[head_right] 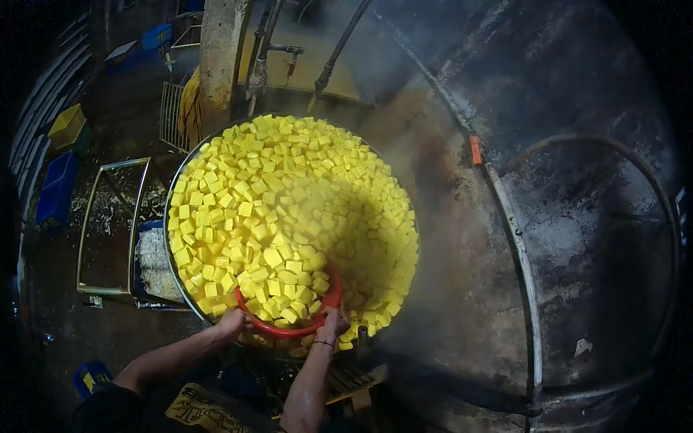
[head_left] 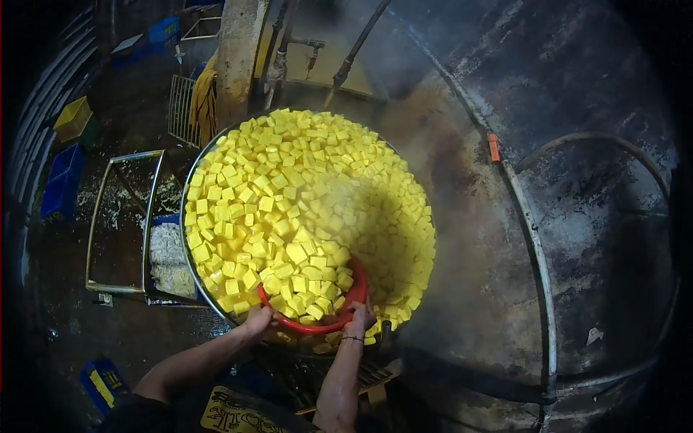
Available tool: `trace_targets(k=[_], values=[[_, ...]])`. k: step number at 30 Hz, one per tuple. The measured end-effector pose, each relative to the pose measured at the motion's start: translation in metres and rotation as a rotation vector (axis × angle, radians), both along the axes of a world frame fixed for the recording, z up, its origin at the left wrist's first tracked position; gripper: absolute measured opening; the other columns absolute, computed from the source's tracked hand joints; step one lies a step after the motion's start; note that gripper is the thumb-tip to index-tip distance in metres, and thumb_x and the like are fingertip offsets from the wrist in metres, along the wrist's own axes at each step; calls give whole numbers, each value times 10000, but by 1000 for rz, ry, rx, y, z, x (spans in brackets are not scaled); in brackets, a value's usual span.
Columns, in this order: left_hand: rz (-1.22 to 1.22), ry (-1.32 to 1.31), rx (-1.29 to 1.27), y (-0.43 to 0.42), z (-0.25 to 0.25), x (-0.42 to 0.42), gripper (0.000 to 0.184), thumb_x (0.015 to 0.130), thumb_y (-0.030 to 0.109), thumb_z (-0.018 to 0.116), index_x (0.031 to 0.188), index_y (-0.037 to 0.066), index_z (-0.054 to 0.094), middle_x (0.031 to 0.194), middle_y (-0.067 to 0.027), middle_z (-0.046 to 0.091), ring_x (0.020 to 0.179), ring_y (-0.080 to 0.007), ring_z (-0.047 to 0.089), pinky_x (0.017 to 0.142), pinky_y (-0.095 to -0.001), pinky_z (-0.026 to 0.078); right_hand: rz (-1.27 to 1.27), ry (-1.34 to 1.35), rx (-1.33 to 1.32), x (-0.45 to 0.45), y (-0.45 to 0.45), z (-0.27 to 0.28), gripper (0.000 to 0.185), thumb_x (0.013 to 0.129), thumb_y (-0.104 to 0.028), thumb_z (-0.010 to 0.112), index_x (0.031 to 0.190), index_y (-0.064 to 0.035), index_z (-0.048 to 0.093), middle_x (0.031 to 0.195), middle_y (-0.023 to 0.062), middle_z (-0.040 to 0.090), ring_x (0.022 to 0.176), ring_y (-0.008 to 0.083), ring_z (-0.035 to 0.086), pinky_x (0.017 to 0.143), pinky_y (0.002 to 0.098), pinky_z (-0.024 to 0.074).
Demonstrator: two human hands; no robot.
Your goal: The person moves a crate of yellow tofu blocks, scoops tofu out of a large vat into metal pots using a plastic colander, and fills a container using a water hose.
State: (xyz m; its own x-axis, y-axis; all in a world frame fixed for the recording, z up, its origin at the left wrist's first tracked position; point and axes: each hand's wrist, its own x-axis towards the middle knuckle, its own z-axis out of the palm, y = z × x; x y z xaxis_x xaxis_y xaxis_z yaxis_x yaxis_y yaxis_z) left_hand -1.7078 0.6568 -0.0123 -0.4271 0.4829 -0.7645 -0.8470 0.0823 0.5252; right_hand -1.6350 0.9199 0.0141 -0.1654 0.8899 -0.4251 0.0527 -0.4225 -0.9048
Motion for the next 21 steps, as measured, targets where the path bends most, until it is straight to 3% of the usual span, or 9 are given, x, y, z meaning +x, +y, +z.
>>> trace_targets(k=[2, 3, 6, 8, 10, 16, 18, 19, 21], values=[[243, -76, -14, 3, -10, -6, 307, 793, 16, 565, 1096, 4, 520, 844, -105, 599, 583, -152, 532, 499, -254, 444, 115, -36, 55, -1, 2, 5, 654, 507, 80, 540, 1150, 10, 638, 810, 54, 594, 619, 192, 534, 513, 318, 430], [248, -46, 36, 2, 18, -4, 376, 760, -2, 660, 1107, 45, 525, 817, -74, 583, 579, -125, 508, 484, -207, 430, 115, -28, 60, 0, 6, 1, 654, 507, 80, 540, 1150, 10, 638, 810, 54, 594, 619, 192, 534, 513, 318, 430], [183, 125, 41, -1, 32, -6, 490, 702, 0, 754, 1127, 67, 520, 831, -72, 583, 584, -138, 526, 481, -213, 457, 258, 84, 103, 11, 11, -11, 666, 521, 78, 526, 1180, 23, 609, 827, 60, 591, 620, 183, 531, 492, 308, 433], [177, 168, 66, -4, 35, -2, 536, 680, 0, 773, 1144, 69, 515, 843, -63, 587, 612, -146, 552, 490, -215, 473, 237, 194, 178, 15, -1, 1, 469, 534, 51, 498, 983, 35, 629, 699, 26, 531, 600, 148, 486, 540, 267, 413], [156, 176, 80, -11, 44, 2, 592, 662, -16, 778, 1183, 72, 510, 903, -54, 617, 711, -174, 626, 524, -227, 519, 241, 196, 135, 28, 0, -13, 547, 531, 47, 493, 1066, 33, 606, 773, 49, 558, 665, 156, 515, 562, 277, 433], [11, 465, 161, -41, 100, 22, 643, 674, -15, 757, 1250, 52, 480, 987, -90, 639, 826, -178, 636, 681, -292, 550, 72, 250, 244, 77, -29, 0, 401, 542, 31, 507, 926, 46, 622, 695, 45, 563, 544, 161, 494, 556, 289, 444], [-7, 530, 229, -54, 116, 33, 737, 666, 9, 772, 1322, 53, 440, 975, -72, 638, 827, -159, 619, 679, -283, 524, 125, 263, 238, 97, -46, 15, 494, 547, 20, 510, 1025, 35, 632, 708, 48, 564, 567, 144, 499, 538, 256, 425], [-54, 599, 209, -59, 109, 32, 784, 653, 27, 786, 1349, 55, 427, 923, -55, 640, 743, -140, 593, 613, -263, 492, 79, 305, 251, 103, -67, 40, 552, 549, 20, 505, 1089, 39, 614, 705, 44, 564, 560, 137, 496, 532, 239, 418], [-105, 730, 220, -75, 147, 43, 734, 656, 33, 784, 1317, 46, 465, 857, -45, 640, 659, -126, 559, 584, -259, 473, 67, 362, 304, 119, -88, 71, 665, 551, 29, 493, 1212, 40, 558, 719, 42, 568, 562, 126, 495, 529, 216, 417]])
